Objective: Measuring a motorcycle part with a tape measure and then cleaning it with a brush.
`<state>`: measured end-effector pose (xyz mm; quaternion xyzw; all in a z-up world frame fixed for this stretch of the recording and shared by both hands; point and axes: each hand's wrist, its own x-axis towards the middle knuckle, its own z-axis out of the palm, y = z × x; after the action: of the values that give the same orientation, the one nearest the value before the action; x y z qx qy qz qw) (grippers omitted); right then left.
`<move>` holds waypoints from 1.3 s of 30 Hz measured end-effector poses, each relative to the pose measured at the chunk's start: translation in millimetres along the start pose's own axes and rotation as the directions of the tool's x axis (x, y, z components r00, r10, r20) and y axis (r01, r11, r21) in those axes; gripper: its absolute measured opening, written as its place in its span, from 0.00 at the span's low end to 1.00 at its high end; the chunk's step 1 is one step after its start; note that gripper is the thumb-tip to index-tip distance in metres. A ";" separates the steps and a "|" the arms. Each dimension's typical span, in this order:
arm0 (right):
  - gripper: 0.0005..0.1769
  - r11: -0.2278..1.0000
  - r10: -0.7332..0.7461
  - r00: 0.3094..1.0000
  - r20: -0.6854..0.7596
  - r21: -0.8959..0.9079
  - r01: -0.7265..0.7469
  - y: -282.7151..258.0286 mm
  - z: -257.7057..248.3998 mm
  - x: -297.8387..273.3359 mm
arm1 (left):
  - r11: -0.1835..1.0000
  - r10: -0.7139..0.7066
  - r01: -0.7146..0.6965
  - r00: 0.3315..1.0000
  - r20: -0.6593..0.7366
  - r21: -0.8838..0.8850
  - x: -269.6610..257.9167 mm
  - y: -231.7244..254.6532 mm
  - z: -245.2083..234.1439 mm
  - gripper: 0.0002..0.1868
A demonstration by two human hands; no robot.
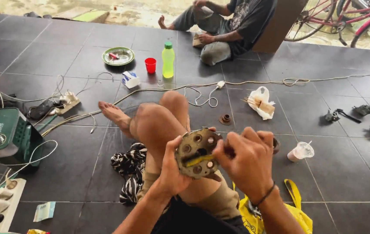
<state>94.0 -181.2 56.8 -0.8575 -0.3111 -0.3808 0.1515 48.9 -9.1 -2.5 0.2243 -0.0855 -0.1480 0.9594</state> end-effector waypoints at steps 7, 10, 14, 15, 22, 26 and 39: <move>0.15 0.992 -0.039 0.997 0.072 0.119 0.031 2.0 35.9 -5.8 | 0.997 0.072 -0.068 0.988 -0.138 0.035 -3.2 -4.6 -22.2 0.41; 0.16 0.980 -0.121 0.992 0.022 0.159 0.116 -8.1 36.8 -3.4 | 0.995 0.094 -0.090 0.992 -0.084 0.050 -15.7 5.7 -20.5 0.42; 0.20 0.990 0.060 0.998 0.018 0.124 -0.062 -6.8 33.8 3.6 | 0.994 0.093 -0.089 0.994 -0.061 0.056 -16.9 -2.3 -21.9 0.43; 0.18 0.990 -0.028 0.999 0.027 0.136 0.024 -16.6 33.3 -0.7 | 0.997 0.077 -0.074 0.994 -0.083 0.032 -16.6 -6.7 -28.2 0.41; 0.20 0.996 0.063 0.998 -0.016 0.067 -0.062 7.4 31.4 6.2 | 0.996 0.087 -0.086 0.996 -0.034 0.027 -15.2 -13.6 -23.4 0.45; 0.18 0.995 -0.082 0.997 0.016 0.065 0.081 -9.6 28.2 2.2 | 0.988 0.136 -0.134 0.991 -0.015 0.072 -17.6 -14.5 -18.6 0.43; 0.17 0.995 0.003 1.000 -0.001 0.104 -0.003 -9.3 27.5 21.5 | 0.994 0.112 -0.108 0.984 -0.141 0.034 -14.0 -20.0 -40.7 0.50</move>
<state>114.4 -151.5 54.8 -0.8486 -0.3291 -0.3645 0.1967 40.2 -5.2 -49.0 0.2419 -0.0310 -0.0774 0.9667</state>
